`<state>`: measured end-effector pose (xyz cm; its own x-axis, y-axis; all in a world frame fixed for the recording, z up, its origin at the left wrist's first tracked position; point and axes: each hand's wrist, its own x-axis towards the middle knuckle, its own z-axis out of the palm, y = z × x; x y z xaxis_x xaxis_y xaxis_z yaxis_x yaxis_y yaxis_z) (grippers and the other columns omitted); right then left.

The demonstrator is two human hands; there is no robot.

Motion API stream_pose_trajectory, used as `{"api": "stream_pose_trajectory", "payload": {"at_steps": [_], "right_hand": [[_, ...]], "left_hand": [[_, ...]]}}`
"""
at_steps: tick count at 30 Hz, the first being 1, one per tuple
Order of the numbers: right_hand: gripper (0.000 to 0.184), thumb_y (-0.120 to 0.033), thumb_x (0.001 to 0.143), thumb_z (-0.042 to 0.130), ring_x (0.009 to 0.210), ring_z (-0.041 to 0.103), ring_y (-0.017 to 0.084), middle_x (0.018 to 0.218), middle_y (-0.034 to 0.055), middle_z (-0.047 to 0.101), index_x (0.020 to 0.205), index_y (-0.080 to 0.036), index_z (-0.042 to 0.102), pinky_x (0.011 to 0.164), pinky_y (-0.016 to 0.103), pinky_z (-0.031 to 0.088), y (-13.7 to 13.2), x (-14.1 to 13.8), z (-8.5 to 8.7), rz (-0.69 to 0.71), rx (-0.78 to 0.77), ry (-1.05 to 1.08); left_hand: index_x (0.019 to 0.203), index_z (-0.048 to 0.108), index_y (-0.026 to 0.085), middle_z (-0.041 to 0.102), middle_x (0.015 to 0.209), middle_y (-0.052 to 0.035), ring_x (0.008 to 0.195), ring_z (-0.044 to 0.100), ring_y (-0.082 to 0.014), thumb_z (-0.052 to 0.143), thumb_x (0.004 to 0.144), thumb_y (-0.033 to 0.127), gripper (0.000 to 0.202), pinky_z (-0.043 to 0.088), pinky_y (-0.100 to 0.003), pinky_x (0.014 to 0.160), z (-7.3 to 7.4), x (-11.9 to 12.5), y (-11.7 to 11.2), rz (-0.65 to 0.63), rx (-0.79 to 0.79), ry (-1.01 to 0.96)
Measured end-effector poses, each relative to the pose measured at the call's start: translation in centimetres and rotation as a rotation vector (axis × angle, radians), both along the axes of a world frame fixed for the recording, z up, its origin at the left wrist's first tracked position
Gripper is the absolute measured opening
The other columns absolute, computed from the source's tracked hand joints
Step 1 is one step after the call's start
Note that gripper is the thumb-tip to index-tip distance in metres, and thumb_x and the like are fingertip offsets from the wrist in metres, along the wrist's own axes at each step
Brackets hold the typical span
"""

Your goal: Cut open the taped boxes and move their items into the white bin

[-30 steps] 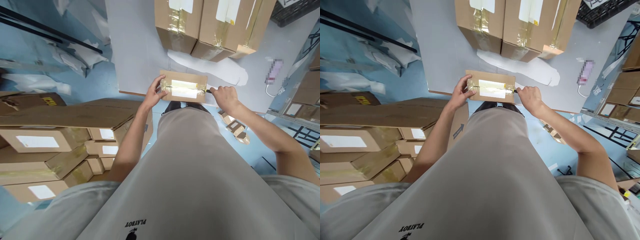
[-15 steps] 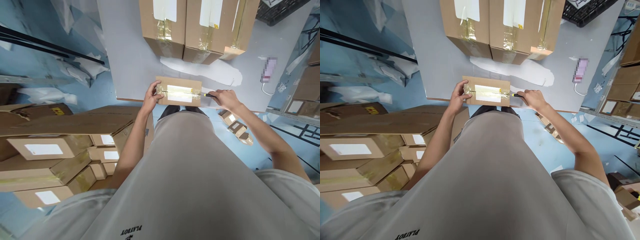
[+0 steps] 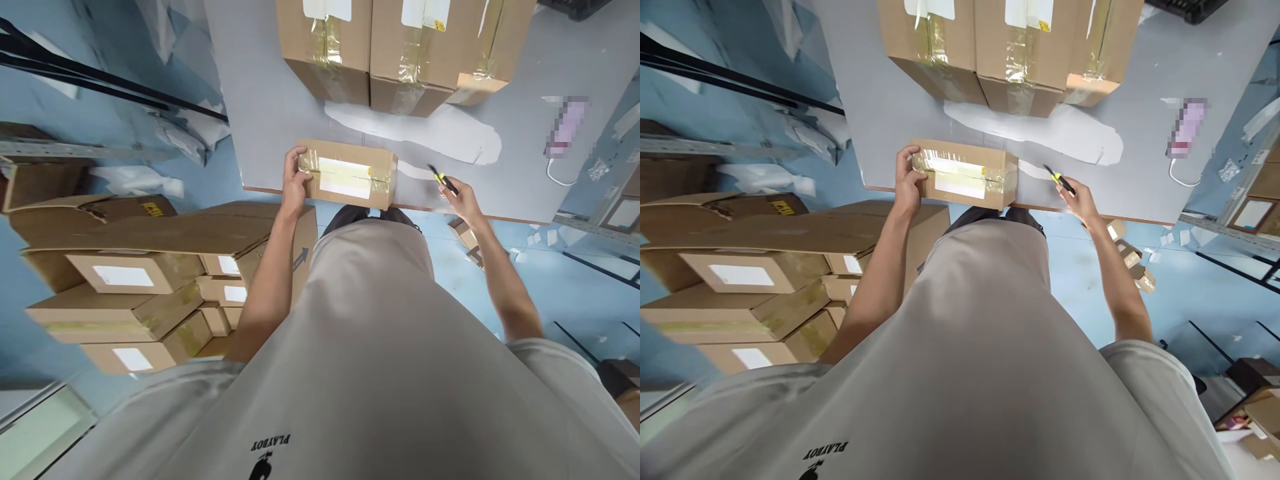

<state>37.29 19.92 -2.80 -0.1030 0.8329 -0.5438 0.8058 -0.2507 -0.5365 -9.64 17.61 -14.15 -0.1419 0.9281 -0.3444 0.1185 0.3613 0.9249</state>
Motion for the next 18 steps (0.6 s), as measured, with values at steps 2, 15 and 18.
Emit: {"api": "stream_pose_trajectory", "payload": {"at_steps": [2,15,18], "right_hand": [[0.039,-0.061,0.101,0.075,0.072,0.068,0.016,0.081,-0.0032,0.072,0.112,-0.024,0.077,0.072,0.028,0.057,-0.5,-1.4,-2.1,-0.361,-0.041,0.199],[0.054,-0.059,0.076,0.105,0.052,0.054,0.009,0.060,-0.0112,0.057,0.094,-0.022,0.070,0.053,0.022,0.053,-2.4,-13.9,-4.5,-0.881,-0.364,0.639],[0.050,-0.059,0.078,0.102,0.054,0.058,0.010,0.064,-0.0084,0.062,0.095,-0.022,0.073,0.054,0.022,0.055,-1.9,-13.2,-1.4,-0.852,-0.223,0.535]], "left_hand": [[0.140,0.065,0.038,0.072,0.145,-0.0048,0.142,0.065,-0.0375,0.078,0.089,0.062,0.057,0.046,-0.063,0.134,-0.2,-0.5,0.2,0.012,0.009,-0.013],[0.130,0.068,0.035,0.076,0.138,-0.0070,0.136,0.070,-0.0338,0.077,0.091,0.078,0.059,0.053,-0.061,0.128,-2.1,-4.1,0.2,0.072,0.062,0.106],[0.128,0.067,0.033,0.077,0.138,-0.0094,0.135,0.071,-0.0323,0.080,0.090,0.079,0.061,0.053,-0.060,0.127,-3.0,-2.7,1.1,0.022,0.065,0.072]]}}
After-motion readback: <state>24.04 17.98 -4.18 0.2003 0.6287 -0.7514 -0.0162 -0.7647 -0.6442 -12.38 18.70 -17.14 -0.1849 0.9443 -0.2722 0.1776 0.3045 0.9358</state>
